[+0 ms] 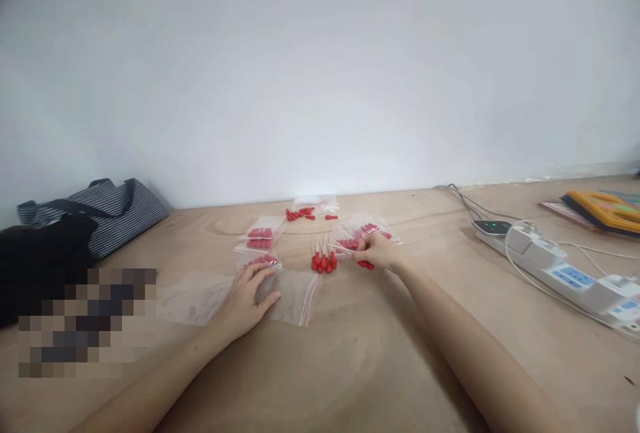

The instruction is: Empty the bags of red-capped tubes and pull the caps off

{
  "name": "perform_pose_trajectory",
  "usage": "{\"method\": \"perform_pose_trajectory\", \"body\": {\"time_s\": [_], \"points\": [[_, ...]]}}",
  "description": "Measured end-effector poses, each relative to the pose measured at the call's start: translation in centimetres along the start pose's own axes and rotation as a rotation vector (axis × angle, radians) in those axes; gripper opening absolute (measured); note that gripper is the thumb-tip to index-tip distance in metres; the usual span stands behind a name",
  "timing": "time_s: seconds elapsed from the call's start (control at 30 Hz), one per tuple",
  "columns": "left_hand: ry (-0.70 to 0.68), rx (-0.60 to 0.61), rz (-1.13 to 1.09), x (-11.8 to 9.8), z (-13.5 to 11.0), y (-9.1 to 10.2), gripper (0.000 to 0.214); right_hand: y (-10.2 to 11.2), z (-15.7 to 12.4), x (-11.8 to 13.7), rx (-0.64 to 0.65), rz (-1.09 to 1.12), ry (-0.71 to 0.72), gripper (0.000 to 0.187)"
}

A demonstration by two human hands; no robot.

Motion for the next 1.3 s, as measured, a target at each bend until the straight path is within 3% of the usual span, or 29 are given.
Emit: {"method": "perform_pose_trajectory", "body": {"time_s": [0.2,0.33,0.5,0.63,0.73,0.83,0.9,1.03,1.13,1.23,1.3], "points": [[0.177,0.033,0.039,0.5,-0.3,0.6,0.036,-1.3,2.6,1.9,-0.212,-0.192,-0.124,0.026],[0.194,0.003,-0.114,0.9,-0.1,0.9,0.034,-2.1,3.3,2.9,-0.306,-0.307,-0.159,0.022],[0.264,0.021,-0.292,2.3,0.3,1.7,0.013,-2.5,3.0,3.4,-0.363,-0.390,-0.130,0.035],[0.362,-0.032,-0.279,6.1,0.7,4.9,0.020,-2.8,2.1,3.3,-0.432,-0.419,-0.036,0.037],[0.458,-0.037,-0.074,9.9,0.2,7.4,0.028,-3.0,1.0,3.4,-0.568,-0.457,0.115,0.033],[0.463,-0.075,0.219,11.6,-1.1,8.9,0.033,-3.7,0.0,3.2,-0.614,-0.467,0.253,0.031],[0.427,-0.054,0.351,11.2,-2.2,8.5,0.040,-4.2,-0.5,3.2,-0.592,-0.451,0.330,0.032],[0.405,0.256,0.349,10.2,-4.4,4.8,0.051,-4.9,-1.0,3.6,-0.532,-0.408,0.453,0.035],[0.420,0.376,0.356,10.7,-4.8,3.4,0.054,-5.3,-1.2,4.0,-0.519,-0.346,0.521,0.029],[0.430,0.319,0.372,11.7,-4.0,3.8,0.053,-5.6,-1.2,4.4,-0.518,-0.310,0.554,0.021],[0.403,0.174,0.399,11.5,-3.2,4.9,0.048,-6.0,-1.2,4.7,-0.503,-0.313,0.561,0.020]]}}
Point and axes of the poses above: each hand's wrist, its own z-axis towards the middle knuckle, its own y-axis out of the back of the hand, x = y × z, the point moved 7 cm from there along z, towards the middle knuckle, and after that the axes turned 5 degrees about -y, right-handed, at the moved point
